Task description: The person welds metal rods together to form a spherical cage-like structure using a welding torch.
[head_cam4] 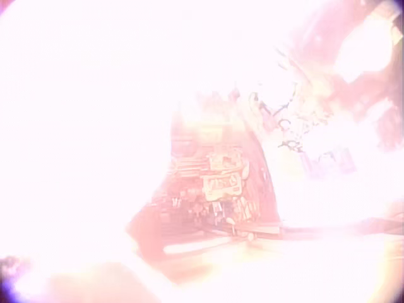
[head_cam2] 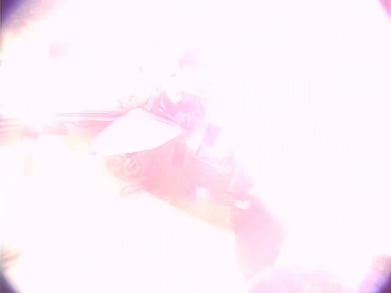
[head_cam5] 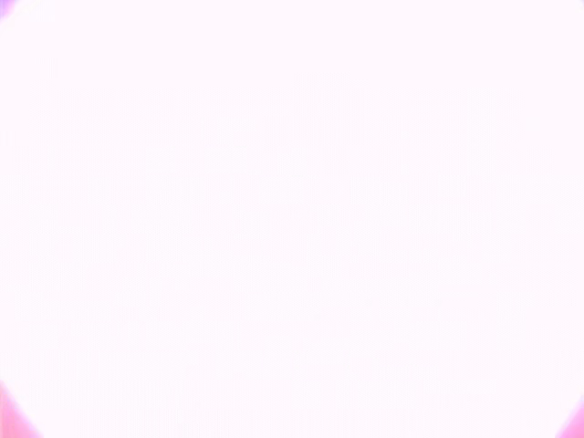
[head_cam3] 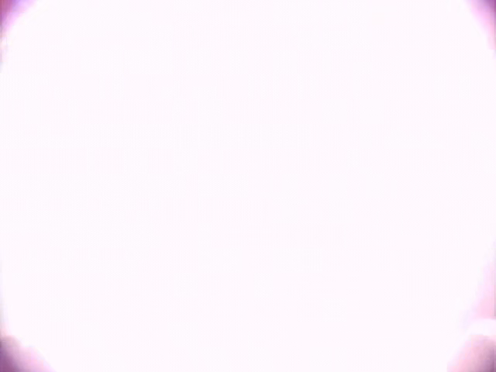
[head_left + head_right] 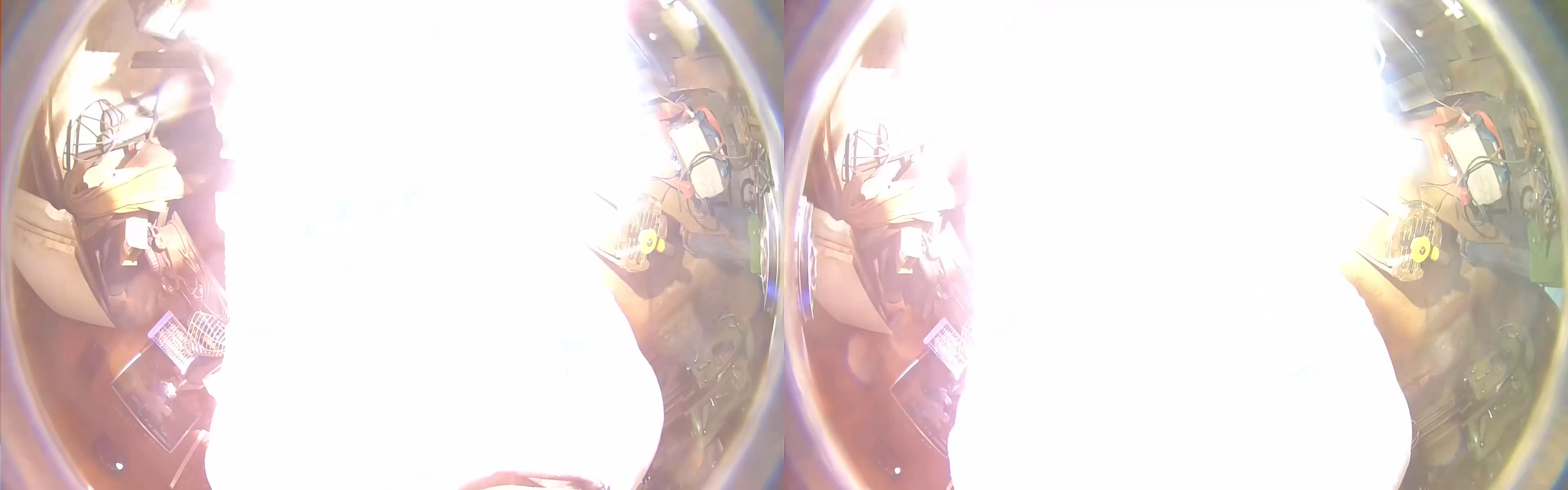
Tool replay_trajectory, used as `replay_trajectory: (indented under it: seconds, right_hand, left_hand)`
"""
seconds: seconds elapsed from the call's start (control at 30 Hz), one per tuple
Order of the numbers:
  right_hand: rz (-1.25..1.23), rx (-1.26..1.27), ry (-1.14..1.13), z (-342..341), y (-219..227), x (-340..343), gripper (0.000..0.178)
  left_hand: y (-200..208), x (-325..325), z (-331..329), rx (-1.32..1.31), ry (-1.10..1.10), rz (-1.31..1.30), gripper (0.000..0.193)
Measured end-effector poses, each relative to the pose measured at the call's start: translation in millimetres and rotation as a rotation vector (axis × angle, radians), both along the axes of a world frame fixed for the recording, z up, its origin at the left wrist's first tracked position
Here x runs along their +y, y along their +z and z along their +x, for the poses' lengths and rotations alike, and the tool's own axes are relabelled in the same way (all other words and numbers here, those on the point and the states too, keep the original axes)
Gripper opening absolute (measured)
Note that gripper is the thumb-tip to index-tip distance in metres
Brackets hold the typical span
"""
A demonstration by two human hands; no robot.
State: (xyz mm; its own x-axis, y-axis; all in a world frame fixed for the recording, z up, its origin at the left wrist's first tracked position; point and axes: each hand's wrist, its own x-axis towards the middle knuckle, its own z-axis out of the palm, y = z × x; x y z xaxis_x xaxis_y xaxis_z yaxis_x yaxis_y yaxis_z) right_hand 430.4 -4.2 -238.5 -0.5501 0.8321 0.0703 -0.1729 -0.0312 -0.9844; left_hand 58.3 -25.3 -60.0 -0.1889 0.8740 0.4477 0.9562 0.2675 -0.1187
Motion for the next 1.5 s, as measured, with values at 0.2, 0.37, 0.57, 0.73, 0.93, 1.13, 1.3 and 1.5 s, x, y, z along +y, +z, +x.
replay_trajectory:
  seconds: [0.2, 0.37, 0.57, 0.73, 0.93, 1.13, 1.3, 1.5]
  right_hand:
    - [0.243, -0.267, -0.055, 4, 56, 6, 0.037]
    - [0.253, -0.383, -0.174, 8, 24, 4, 0.038]
    - [0.307, -0.475, -0.155, 4, 49, 4, 0.041]
    - [0.309, -0.53, -0.126, 8, 44, 8, 0.043]
    - [0.279, -0.594, -0.072, 9, 37, 11, 0.051]
    - [0.254, -0.594, -0.067, 9, 37, 10, 0.052]
    - [0.5, -0.419, -0.197, 3, 28, 9, 0.042]
    - [0.67, -0.465, -0.232, 5, 37, 7, 0.034]
  left_hand:
    - [-10, 4, -7, 0.058, -0.058, 0.054, 0.043]
    - [14, 26, 20, -1.064, 0.34, 0.13, 0.046]
    - [4, 24, 11, -1.261, 0.269, 0.445, 0.053]
    - [16, 26, 30, -1.323, 0.298, 0.449, 0.059]
    - [17, 25, 28, -1.251, 0.4, 0.4, 0.065]
    - [13, 21, 22, -1.271, 0.343, 0.409, 0.064]
    - [32, 23, 50, -1.343, 0.49, 0.349, 0.077]
    - [10, 23, 18, -1.007, 0.45, 0.238, 0.066]
